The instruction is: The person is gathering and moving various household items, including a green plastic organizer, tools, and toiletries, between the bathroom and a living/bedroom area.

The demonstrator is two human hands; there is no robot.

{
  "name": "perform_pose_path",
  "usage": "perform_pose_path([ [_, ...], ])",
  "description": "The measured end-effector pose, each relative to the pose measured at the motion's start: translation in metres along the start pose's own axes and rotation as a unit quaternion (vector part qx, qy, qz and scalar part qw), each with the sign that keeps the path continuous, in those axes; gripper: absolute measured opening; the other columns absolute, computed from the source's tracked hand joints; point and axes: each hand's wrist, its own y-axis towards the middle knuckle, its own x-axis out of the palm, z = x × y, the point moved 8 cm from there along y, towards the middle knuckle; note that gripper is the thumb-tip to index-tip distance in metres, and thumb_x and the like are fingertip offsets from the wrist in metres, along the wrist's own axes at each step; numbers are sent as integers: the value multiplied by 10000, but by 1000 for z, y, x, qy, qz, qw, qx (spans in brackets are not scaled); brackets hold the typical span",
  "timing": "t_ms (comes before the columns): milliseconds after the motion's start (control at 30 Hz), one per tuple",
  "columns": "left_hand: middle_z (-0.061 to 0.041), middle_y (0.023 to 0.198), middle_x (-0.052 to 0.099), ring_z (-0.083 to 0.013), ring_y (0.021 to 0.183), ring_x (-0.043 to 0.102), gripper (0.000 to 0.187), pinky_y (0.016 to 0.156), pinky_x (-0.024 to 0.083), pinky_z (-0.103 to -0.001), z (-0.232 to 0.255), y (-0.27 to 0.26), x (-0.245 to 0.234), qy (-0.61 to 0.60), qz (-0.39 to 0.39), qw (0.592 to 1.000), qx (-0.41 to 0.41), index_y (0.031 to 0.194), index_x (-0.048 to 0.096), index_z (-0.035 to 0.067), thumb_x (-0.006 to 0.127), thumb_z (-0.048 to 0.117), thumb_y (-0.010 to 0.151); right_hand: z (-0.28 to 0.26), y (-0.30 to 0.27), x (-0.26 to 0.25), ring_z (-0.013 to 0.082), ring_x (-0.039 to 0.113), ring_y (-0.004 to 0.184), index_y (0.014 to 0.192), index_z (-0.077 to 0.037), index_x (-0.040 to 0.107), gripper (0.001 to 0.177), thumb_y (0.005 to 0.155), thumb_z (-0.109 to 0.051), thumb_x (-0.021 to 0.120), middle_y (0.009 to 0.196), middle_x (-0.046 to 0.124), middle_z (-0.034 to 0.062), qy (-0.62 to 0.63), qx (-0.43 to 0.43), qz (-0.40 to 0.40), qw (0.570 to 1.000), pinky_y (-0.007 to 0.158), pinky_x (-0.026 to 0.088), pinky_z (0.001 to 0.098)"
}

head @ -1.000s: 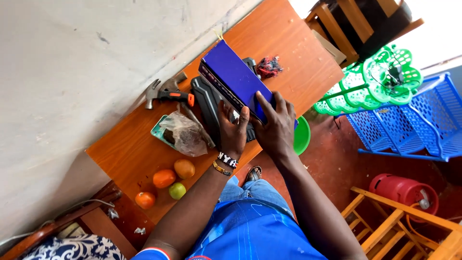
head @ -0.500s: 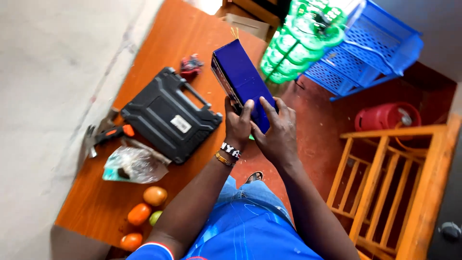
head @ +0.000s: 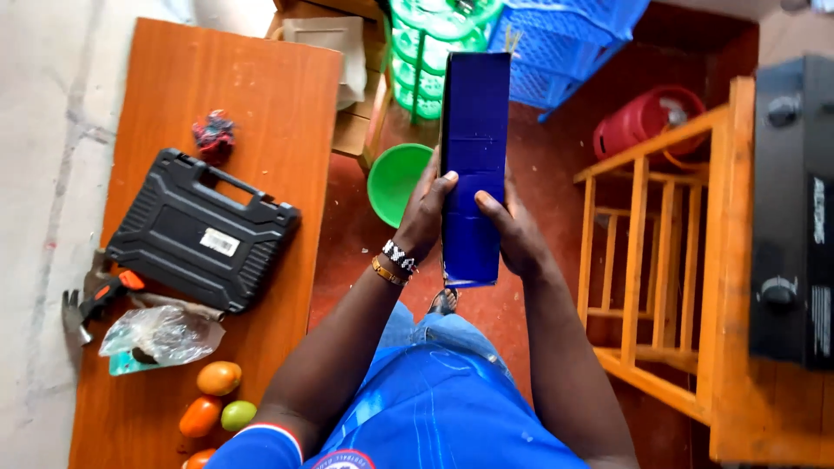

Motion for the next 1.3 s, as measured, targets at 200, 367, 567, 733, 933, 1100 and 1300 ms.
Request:
perform_pose_path([
  [200, -212, 1662, 353, -236, 1504, 422, 765, 1226, 346, -340, -56, 24, 65, 59, -103, 989, -85, 1646, -4, -1, 424, 329, 1105, -10, -38, -57, 241, 453, 1421, 1658, -83, 184, 819, 980, -294, 591, 1571, 421, 134, 39, -72, 124, 989, 1166, 397, 386],
  [367, -183, 1663, 306, -241, 1504, 370, 745, 1221, 333, -364, -48, 31, 145, -18, -241, 959, -146, 1655, 41, 31, 428, 290, 1074, -26, -81, -101, 246, 273, 1567, 1674, -74, 94, 788, 1047, -261, 533, 1705, 245, 145, -59, -153, 252, 954, 1276, 241, 396],
  [567, -156, 1718, 247, -225, 1564, 293, 700, 1266, 265, -361, -69, 18, 219, -55, -410, 889, -196, 1673, 82, 41, 410, 276, 1102, -49, -146, -120, 257, 103, 1655, 1685, -49, 3, 788, 1069, -241, 455, 1782, 77, 155, -130, -205, 415, 877, 1336, 127, 399],
  [733, -132, 1750, 186, -186, 1600, 219, 710, 1290, 223, -338, -103, -25, 275, -77, -500, 837, -210, 1679, 84, 41, 447, 275, 1115, -48, -217, -127, 256, 107, 1644, 1675, -45, -37, 803, 1055, -236, 437, 1773, 74, 158, -125, -199, 519, 822, 1318, 128, 392],
  [933, -139, 1524, 480, -184, 1380, 472, 803, 1140, 426, -347, -93, -104, 354, -6, -605, 759, -243, 1630, 230, 28, 684, 200, 989, -28, -316, -135, 296, 269, 1525, 1661, -54, -11, 773, 1040, -242, 408, 1725, 193, 180, -20, -154, 631, 760, 1216, 253, 392],
  [1100, -118, 1358, 609, -181, 1227, 598, 708, 1041, 511, -358, -125, -177, 409, 13, -650, 707, -278, 1540, 346, 26, 710, 194, 955, -39, -405, -137, 266, 78, 1654, 1674, -13, 4, 804, 996, -141, 416, 1784, 43, 177, -166, -188, 672, 696, 1324, 126, 382],
  [1300, -124, 1402, 600, -174, 1259, 580, 642, 1054, 490, -343, -148, -240, 468, 29, -659, 684, -310, 1548, 353, 29, 643, 189, 998, -18, -489, -168, 266, 101, 1638, 1664, -17, 13, 830, 964, -110, 448, 1771, 50, 181, -124, -192, 702, 675, 1308, 150, 387],
])
